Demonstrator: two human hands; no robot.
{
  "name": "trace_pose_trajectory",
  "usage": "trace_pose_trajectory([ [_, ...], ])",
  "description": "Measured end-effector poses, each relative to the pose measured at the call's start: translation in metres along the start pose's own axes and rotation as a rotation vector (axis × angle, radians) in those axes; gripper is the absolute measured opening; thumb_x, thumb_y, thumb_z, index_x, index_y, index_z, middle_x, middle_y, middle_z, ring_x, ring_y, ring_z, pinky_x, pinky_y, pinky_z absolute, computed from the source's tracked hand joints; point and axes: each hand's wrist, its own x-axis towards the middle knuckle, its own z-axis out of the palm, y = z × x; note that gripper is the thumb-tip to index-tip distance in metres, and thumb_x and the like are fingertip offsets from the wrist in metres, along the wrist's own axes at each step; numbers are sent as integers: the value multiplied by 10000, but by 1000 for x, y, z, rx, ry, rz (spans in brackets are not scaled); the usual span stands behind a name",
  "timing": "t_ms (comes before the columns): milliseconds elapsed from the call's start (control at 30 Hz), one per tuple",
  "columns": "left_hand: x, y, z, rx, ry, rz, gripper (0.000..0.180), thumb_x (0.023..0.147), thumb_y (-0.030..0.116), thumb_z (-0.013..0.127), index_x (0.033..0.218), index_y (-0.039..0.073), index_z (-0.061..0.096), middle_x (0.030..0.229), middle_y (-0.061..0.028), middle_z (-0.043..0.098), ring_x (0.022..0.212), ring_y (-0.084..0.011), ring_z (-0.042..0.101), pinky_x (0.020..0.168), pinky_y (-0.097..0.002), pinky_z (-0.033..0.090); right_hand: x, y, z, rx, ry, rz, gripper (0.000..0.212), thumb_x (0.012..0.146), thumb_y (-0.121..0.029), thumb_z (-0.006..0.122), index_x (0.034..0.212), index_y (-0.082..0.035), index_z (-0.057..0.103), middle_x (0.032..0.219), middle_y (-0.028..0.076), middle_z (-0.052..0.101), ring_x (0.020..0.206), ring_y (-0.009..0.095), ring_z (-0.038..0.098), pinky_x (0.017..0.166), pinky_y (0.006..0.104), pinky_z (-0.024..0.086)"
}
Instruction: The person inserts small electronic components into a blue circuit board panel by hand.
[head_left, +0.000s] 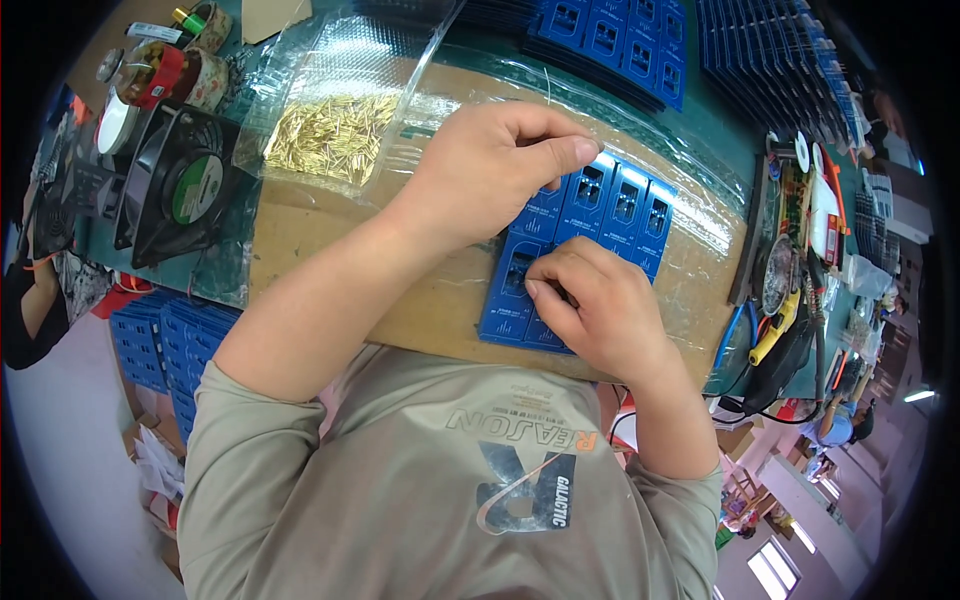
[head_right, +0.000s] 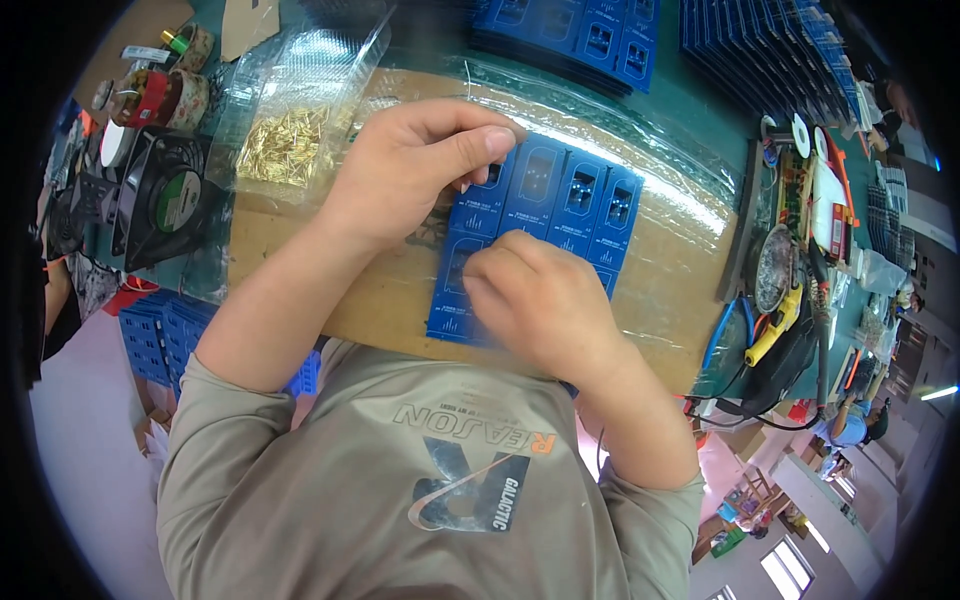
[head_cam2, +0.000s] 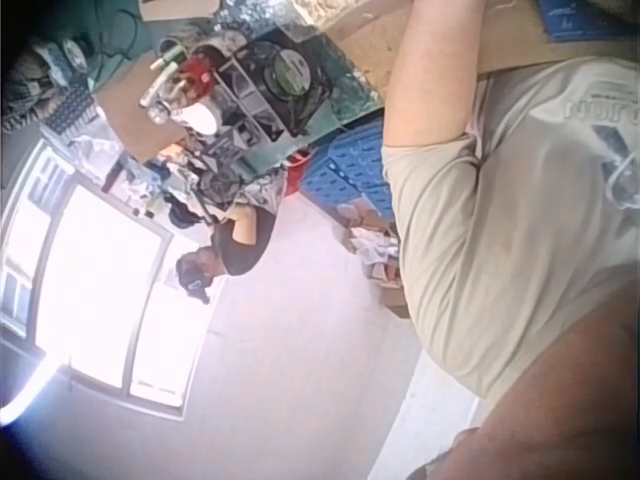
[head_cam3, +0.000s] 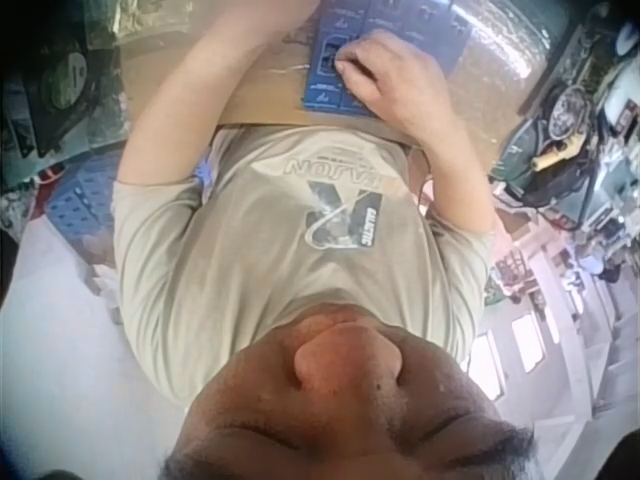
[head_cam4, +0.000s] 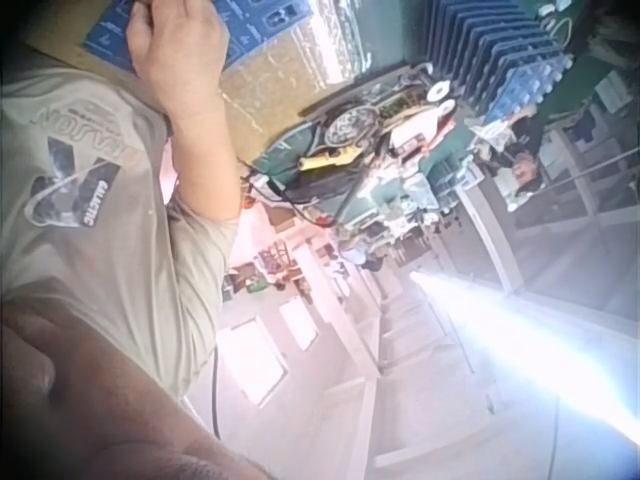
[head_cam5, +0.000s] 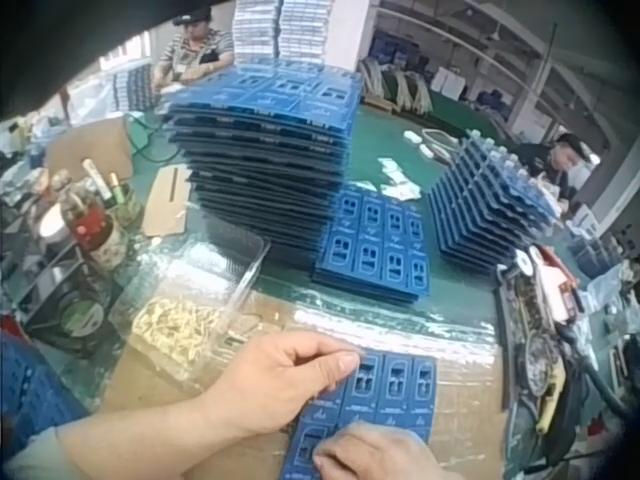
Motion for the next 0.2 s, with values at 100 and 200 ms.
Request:
trace_pose_trajectory([
  [100,0,1,-1,18,-1,-2,235,891,202,703,1017,4,719,797,0,641,723,-69,559,628,-216,438,0,0,2,-37,-6,-7,70,790,-118,675,846,-99,639,799,64,583,715,272,627,606,380,518],
  [200,1,-1,-2,20,-2,4,236,887,209,710,1022,17,723,799,-3,643,726,-76,562,636,-218,444,2,0,3,-54,-6,-16,72,789,-118,677,845,-97,638,797,66,581,716,268,629,610,379,521],
])
